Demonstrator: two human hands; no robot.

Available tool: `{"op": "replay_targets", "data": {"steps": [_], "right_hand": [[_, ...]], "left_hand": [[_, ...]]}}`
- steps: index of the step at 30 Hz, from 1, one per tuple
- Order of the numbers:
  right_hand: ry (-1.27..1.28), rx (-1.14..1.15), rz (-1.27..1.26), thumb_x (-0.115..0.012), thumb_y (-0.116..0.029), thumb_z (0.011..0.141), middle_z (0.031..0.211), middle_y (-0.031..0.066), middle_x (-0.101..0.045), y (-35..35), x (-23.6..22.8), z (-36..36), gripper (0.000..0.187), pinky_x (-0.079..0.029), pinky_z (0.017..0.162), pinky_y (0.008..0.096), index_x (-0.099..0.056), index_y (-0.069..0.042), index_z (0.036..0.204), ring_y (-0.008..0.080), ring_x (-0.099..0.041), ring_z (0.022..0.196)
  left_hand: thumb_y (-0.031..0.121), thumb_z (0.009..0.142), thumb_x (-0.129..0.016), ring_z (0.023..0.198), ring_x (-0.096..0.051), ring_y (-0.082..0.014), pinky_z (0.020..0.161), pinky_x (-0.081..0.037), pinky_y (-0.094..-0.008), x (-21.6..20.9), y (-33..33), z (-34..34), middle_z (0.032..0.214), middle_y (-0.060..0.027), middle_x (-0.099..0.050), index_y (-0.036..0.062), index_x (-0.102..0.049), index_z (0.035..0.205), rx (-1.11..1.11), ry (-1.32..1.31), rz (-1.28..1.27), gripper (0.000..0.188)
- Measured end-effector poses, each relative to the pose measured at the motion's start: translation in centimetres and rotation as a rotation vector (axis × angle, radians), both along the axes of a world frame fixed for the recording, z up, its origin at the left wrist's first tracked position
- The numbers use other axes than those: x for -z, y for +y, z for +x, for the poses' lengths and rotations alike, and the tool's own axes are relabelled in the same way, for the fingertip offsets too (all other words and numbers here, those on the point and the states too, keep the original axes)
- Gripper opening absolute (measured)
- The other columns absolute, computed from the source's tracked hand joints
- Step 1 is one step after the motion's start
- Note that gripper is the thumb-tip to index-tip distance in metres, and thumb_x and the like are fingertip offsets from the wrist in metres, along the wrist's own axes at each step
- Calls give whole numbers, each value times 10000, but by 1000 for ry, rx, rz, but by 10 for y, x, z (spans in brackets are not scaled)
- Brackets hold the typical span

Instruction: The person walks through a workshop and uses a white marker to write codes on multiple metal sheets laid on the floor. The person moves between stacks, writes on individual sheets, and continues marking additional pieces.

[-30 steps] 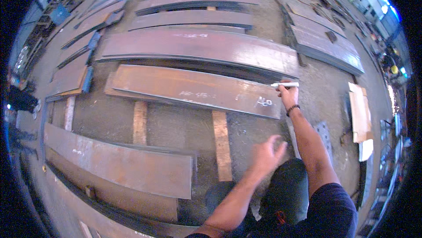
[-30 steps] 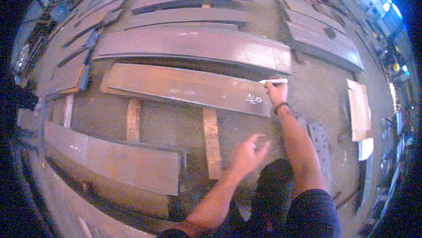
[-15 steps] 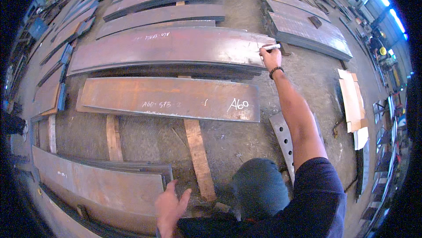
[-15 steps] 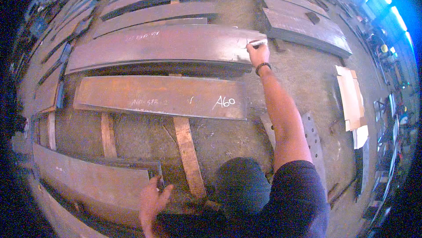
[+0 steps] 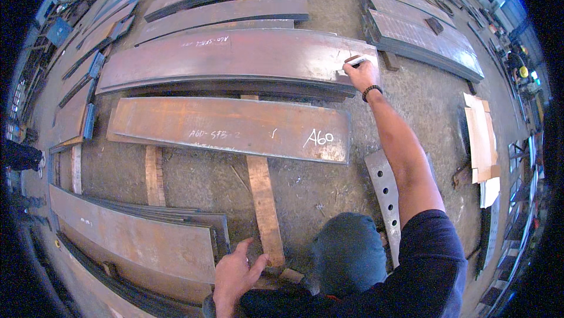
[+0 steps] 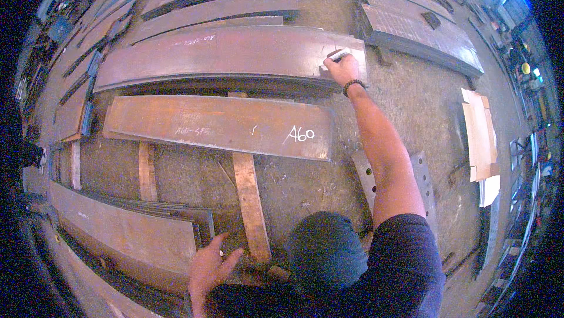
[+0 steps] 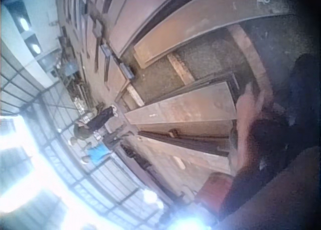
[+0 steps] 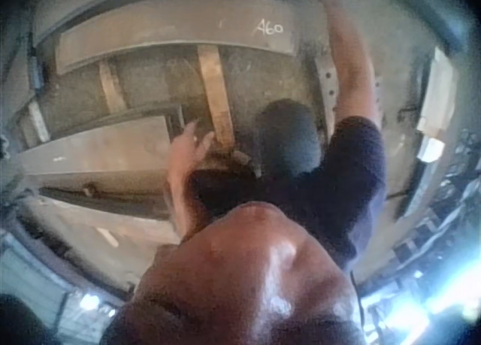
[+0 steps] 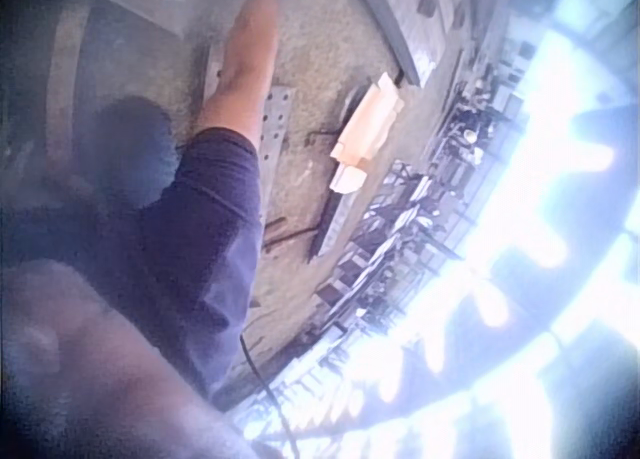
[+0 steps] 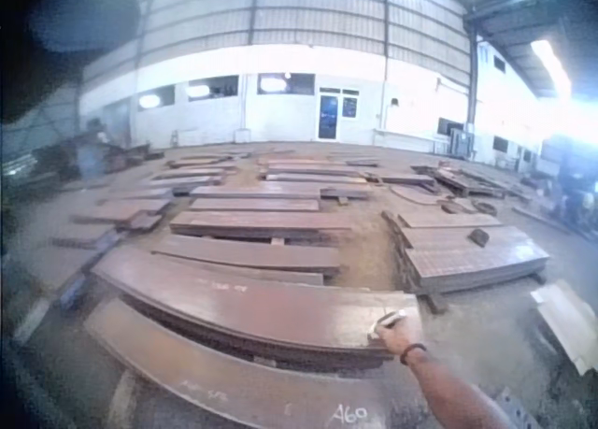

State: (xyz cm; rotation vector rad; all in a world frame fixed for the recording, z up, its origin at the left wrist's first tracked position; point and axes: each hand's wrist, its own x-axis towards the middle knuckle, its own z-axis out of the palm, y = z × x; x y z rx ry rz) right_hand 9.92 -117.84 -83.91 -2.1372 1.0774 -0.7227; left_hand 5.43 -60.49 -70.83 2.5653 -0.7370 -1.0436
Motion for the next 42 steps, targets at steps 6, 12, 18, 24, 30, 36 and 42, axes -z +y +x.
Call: {"op": "replay_targets", "data": {"steps": [6, 12, 18, 24, 30, 36, 42], "right_hand": [[-64, 84, -35, -715, -321, 712, 837, 184, -721, -10, -2, 1, 347, -546, 733, 386, -734, -16, 877, 284, -712, 809], [4, 109, -56, -691, -259, 734, 801, 138, -728, -11, 1, -5, 275, -544, 707, 335, -737, -36, 888, 230, -710, 754], [-56, 135, -29, -685, -246, 741, 796, 135, -728, -10, 1, -5, 249, -544, 715, 334, -736, -52, 889, 223, -713, 768], [-114, 180, -102, -690, -275, 742, 808, 134, -732, -19, 2, -13, 277, -550, 730, 352, -741, -61, 911, 246, -719, 792], [8, 232, -83, -695, -295, 741, 825, 144, -733, -26, 11, -13, 283, -551, 745, 364, -750, -88, 926, 252, -722, 815], [-45, 167, -75, -710, -321, 722, 823, 179, -723, -21, 8, -26, 315, -557, 739, 391, -746, -81, 924, 298, -719, 812], [-97, 133, -71, -721, -318, 716, 819, 184, -720, -24, 8, -24, 311, -558, 733, 408, -737, -61, 891, 323, -716, 804]], "left_hand": [[471, 859, -648, 727, -675, -404, 689, -531, -503, 2, -9, 2, 665, -192, -659, 35, -577, 1254, 5, 20, 42, 592], [476, 854, -649, 751, -677, -414, 705, -531, -514, 3, -9, 2, 689, -208, -667, 44, -574, 1261, 2, 15, 49, 599], [489, 850, -648, 758, -678, -413, 712, -532, -514, 3, -13, 3, 692, -205, -669, 42, -570, 1266, 16, 21, 54, 615], [495, 851, -643, 742, -681, -400, 709, -534, -501, 3, -13, 4, 679, -189, -668, 43, -566, 1275, 10, 53, 73, 625], [493, 853, -641, 732, -683, -389, 706, -534, -498, 6, -18, 3, 654, -177, -661, 43, -565, 1280, 29, 33, 60, 625], [483, 857, -642, 726, -683, -385, 698, -535, -496, 8, -18, 3, 653, -169, -661, 47, -567, 1277, 34, 33, 58, 610], [482, 860, -641, 729, -682, -388, 697, -533, -501, 9, -21, 2, 654, -179, -659, 44, -568, 1268, 40, 25, 36, 603]]}}
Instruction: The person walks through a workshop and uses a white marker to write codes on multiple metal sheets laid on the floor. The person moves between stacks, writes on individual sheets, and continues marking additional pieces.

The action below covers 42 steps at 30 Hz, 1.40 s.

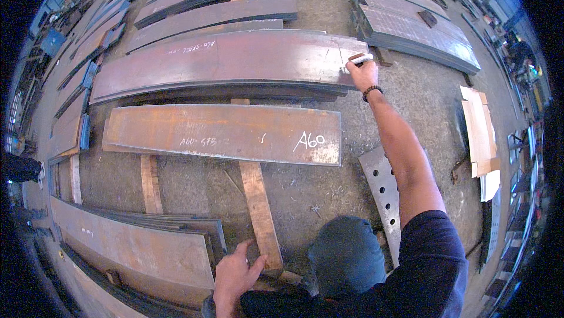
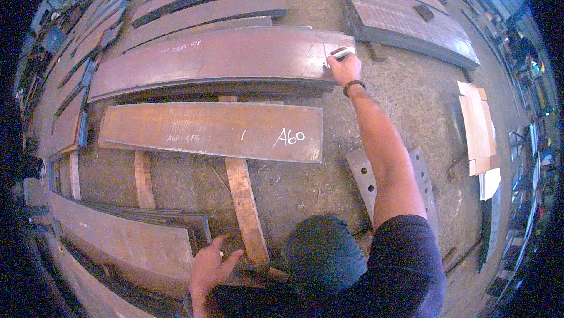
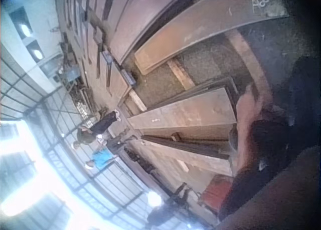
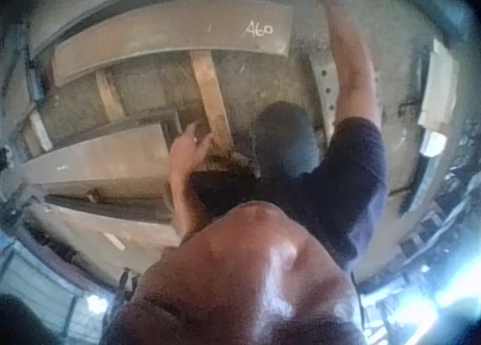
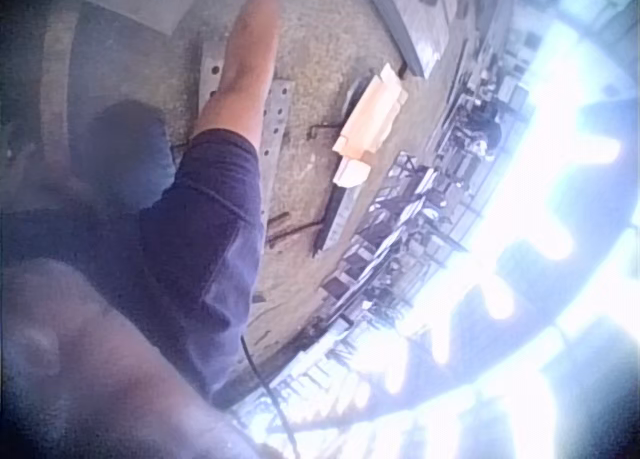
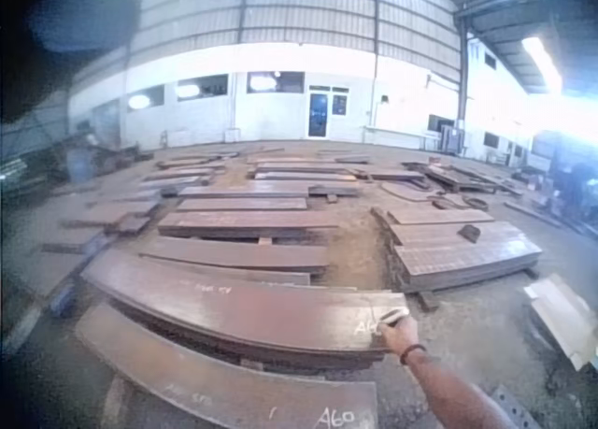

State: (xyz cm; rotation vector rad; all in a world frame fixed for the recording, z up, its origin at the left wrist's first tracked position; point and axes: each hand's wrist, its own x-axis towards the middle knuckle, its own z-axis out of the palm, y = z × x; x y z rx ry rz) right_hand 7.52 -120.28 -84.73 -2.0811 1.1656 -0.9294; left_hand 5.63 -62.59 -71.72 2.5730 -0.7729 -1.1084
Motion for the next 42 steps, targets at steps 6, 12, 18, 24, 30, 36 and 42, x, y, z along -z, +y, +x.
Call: {"op": "replay_targets", "data": {"steps": [6, 12, 18, 24, 30, 36, 42], "right_hand": [[59, 47, -58, -701, -249, 742, 811, 129, -727, -13, 6, -8, 250, -548, 725, 348, -730, -87, 930, 226, -713, 774], [49, 69, -75, -708, -291, 723, 829, 179, -718, -15, 9, -5, 301, -549, 740, 381, -720, -36, 883, 280, -710, 806], [136, 143, -30, -693, -207, 770, 782, 106, -712, 0, 5, -13, 220, -529, 664, 329, -717, -55, 927, 198, -679, 716], [-267, -5, 75, -673, -143, 865, 771, 25, -653, 74, 6, -109, 151, -487, 641, 285, -657, -19, 949, 117, -593, 699], [898, 56, 487, -680, -353, 815, 927, 190, -703, 199, -21, -361, 376, -551, 754, 444, -634, 1, 932, 371, -684, 885], [1592, -556, 971, -717, -454, 677, 1000, 228, -699, 261, -193, -598, 542, -552, 832, 428, -724, 0, 973, 342, -682, 966], [1215, -312, 726, -709, -264, 778, 942, 152, -716, 216, -305, -632, 396, -556, 711, 425, -641, -21, 1083, 304, -697, 839]], "left_hand": [[492, 861, -636, 740, -681, -398, 704, -534, -501, 3, 1, 0, 680, -194, -666, 48, -567, 1266, 15, 9, 30, 605], [500, 862, -635, 746, -682, -392, 698, -537, -502, 3, -1, 0, 699, -193, -673, 55, -571, 1261, 2, 14, 19, 601], [499, 859, -639, 753, -681, -393, 692, -535, -498, 4, 0, 1, 714, -203, -672, 53, -573, 1257, 2, 17, 30, 601], [494, 848, -649, 805, -676, -403, 733, -530, -492, 25, -2, 1, 801, -213, -684, 82, -586, 1250, 4, 3, -79, 579], [489, 848, -642, 931, -666, -399, 824, -523, -486, 13, -20, -17, 963, -204, -701, 116, -612, 1222, -106, 52, 145, 529], [474, 865, -615, 948, -667, -389, 848, -525, -480, -144, 5, -74, 1004, -207, -698, 93, -622, 1194, -177, 76, 145, 504], [451, 859, -620, 1067, -637, -358, 944, -490, -463, -283, -1, -75, 1116, -209, -674, 38, -671, 1103, -344, 178, 386, 482]]}}
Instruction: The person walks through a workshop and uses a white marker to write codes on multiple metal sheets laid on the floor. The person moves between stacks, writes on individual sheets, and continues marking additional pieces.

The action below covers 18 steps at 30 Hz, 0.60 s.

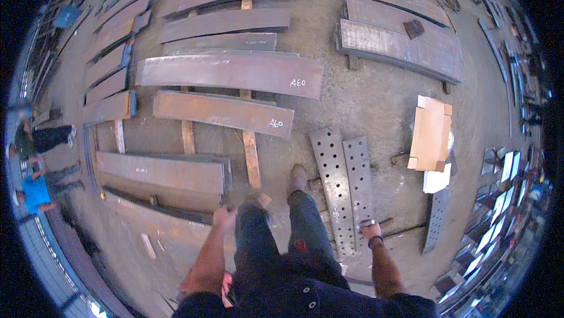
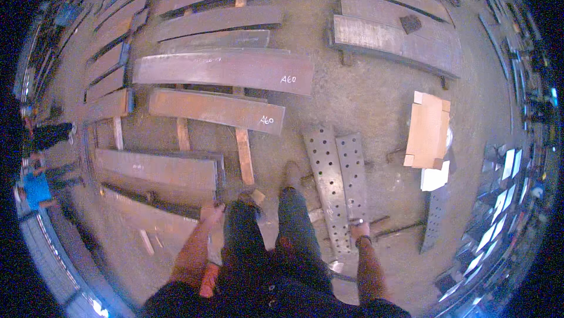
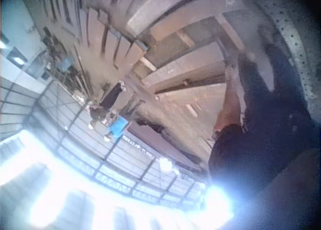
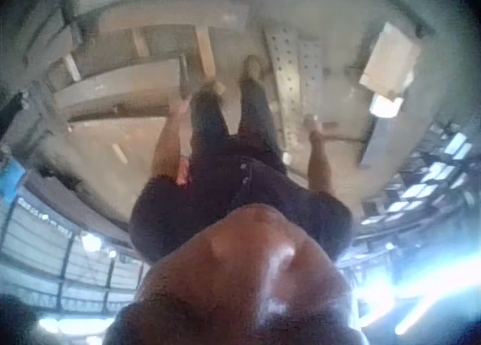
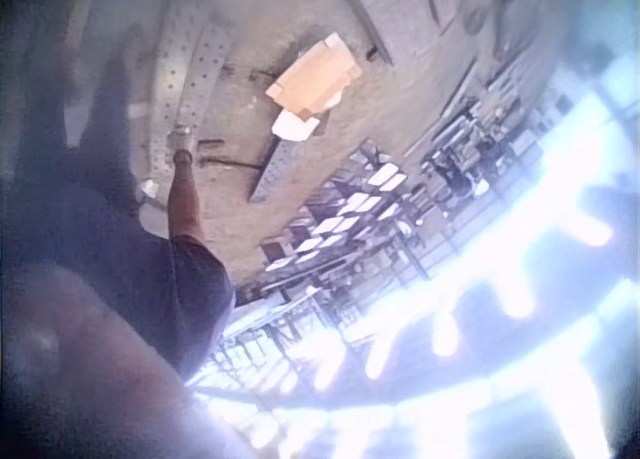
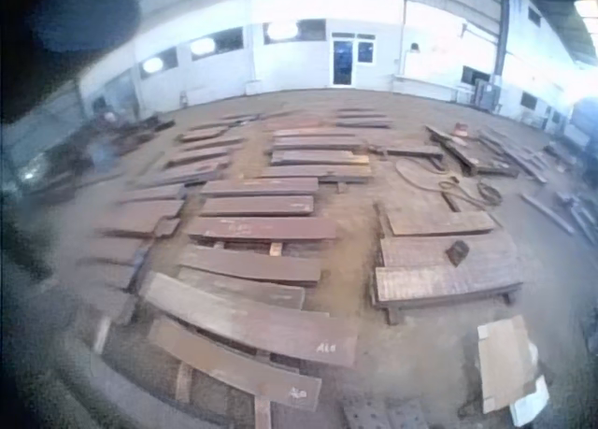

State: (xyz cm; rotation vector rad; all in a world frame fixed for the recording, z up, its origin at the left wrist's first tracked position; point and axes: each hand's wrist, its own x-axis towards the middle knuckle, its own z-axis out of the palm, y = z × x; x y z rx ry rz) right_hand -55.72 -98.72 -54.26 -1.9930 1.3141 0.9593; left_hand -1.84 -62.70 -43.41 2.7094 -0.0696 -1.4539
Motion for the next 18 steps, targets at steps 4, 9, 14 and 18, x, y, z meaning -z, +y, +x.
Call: {"op": "replay_targets", "data": {"steps": [4, 9, 14, 18], "right_hand": [[-396, 575, -76, -623, -227, 834, 881, 175, -728, -52, -78, 32, 271, -562, 665, 403, -704, -9, 973, 280, -715, 773], [-602, 903, 26, -641, -116, 834, 779, 107, -695, -85, -165, 77, 181, -526, 523, 337, -662, -14, 982, 197, -684, 664], [-427, 851, -20, -674, -184, 851, 736, 122, -677, -84, -185, 62, 220, -500, 423, 315, -613, 17, 917, 216, -673, 566], [-264, 1245, -110, -690, -220, 842, 733, 117, -671, -115, -197, 56, 248, -463, 395, 320, -594, -3, 916, 218, -657, 539]], "left_hand": [[471, 871, -596, 1122, -613, -362, 974, -473, -448, -49, -44, 19, 1180, -196, -658, 40, -666, 1150, 53, -89, -56, 519], [485, 876, -580, 1115, -619, -364, 966, -482, -442, -93, -84, 40, 1181, -197, -660, 73, -670, 1174, 27, -151, -82, 517], [480, 859, -597, 1094, -631, -368, 956, -493, -445, -112, -94, 54, 1166, -202, -666, 79, -687, 1158, -70, -63, 34, 509], [493, 824, -614, 1128, -617, -371, 978, -481, -444, -96, -111, 54, 1182, -211, -656, 68, -690, 1146, -46, -8, 148, 539]]}}
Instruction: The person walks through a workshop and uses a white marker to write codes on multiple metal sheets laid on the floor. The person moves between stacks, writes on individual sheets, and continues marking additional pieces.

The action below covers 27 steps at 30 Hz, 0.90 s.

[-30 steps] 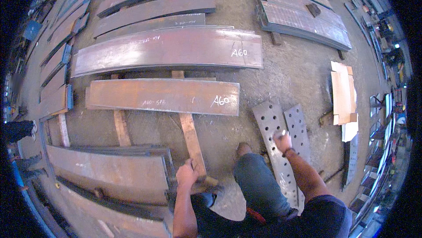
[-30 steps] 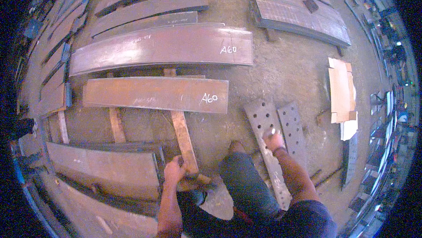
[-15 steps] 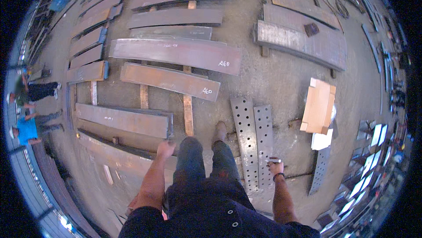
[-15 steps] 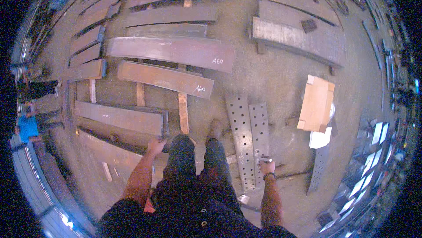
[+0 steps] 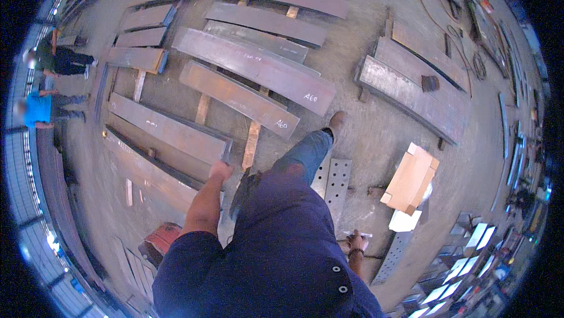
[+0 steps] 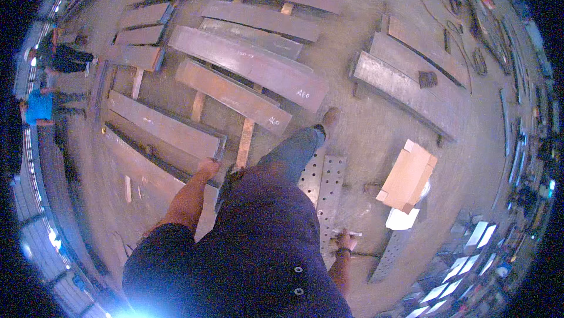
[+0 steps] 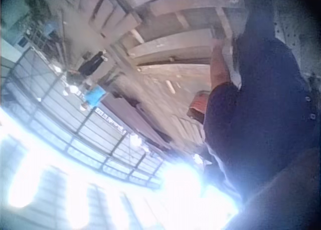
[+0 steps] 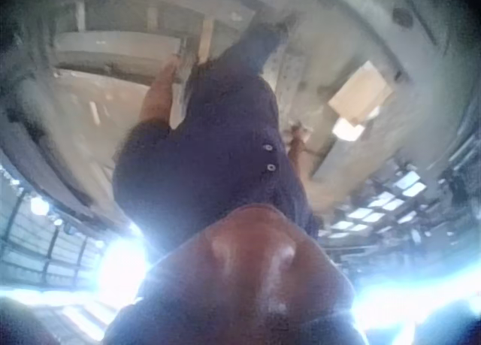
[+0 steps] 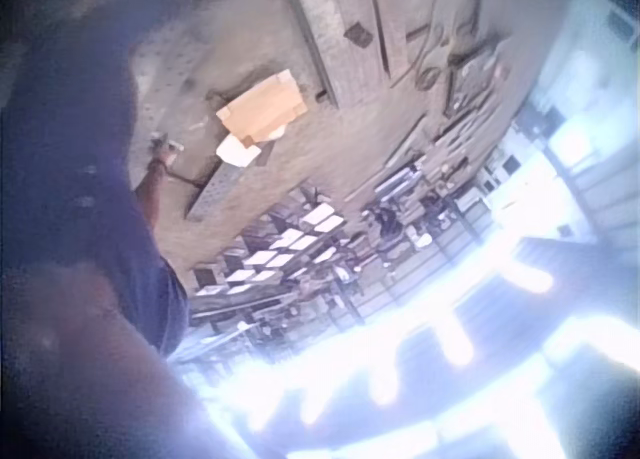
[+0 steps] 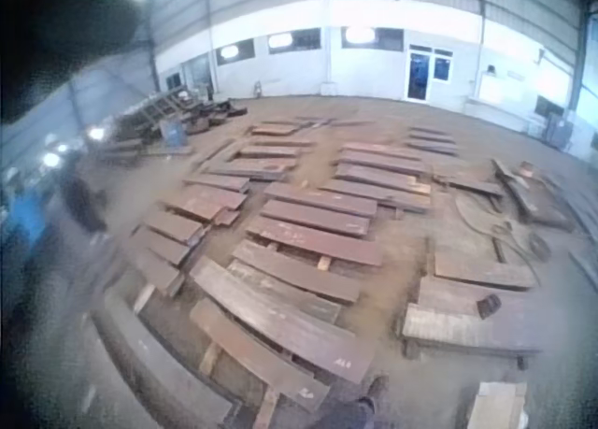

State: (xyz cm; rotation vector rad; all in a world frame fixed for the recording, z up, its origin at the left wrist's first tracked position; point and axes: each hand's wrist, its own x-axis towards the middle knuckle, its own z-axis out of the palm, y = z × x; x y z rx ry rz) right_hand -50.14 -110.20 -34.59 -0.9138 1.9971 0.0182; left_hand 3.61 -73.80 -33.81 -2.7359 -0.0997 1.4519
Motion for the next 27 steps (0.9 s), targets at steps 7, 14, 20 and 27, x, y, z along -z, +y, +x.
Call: {"op": "replay_targets", "data": {"steps": [7, 14, 20, 27], "right_hand": [[-124, 85, -66, -715, -213, 819, 792, 100, -671, -218, -36, 78, 339, -487, 429, 335, -558, -25, 1053, 214, -640, 581], [-137, -321, -131, -600, -145, 860, 957, 121, -671, -452, -79, 204, 246, -539, 539, 365, -585, -20, 1071, 240, -673, 782], [-84, -656, -104, -697, -170, 833, 875, 76, -675, -526, -70, 232, 247, -529, 513, 372, -601, -127, 1057, 229, -673, 701], [180, -1636, -62, -727, -277, 731, 1017, 36, -691, -672, -38, 325, 238, -535, 806, 496, -693, -209, 957, 316, -657, 904]], "left_hand": [[435, 796, -597, 1142, -610, -375, 975, -484, -440, 88, -99, 19, 1192, -246, -639, 2, -675, 1133, -258, 7, -8, 554], [411, 802, -594, 1078, -642, -361, 947, -498, -437, 67, -280, 99, 1108, -211, -680, 80, -724, 1084, -354, -196, -240, 454], [427, 821, -617, 1074, -647, -355, 944, -499, -430, 2, -339, 163, 1105, -191, -689, 89, -726, 1085, -623, -260, -356, 443], [465, 836, -608, 1088, -640, -364, 961, -490, -431, 18, -335, 124, 1122, -216, -678, 74, -715, 1104, -819, -179, -73, 485]]}}
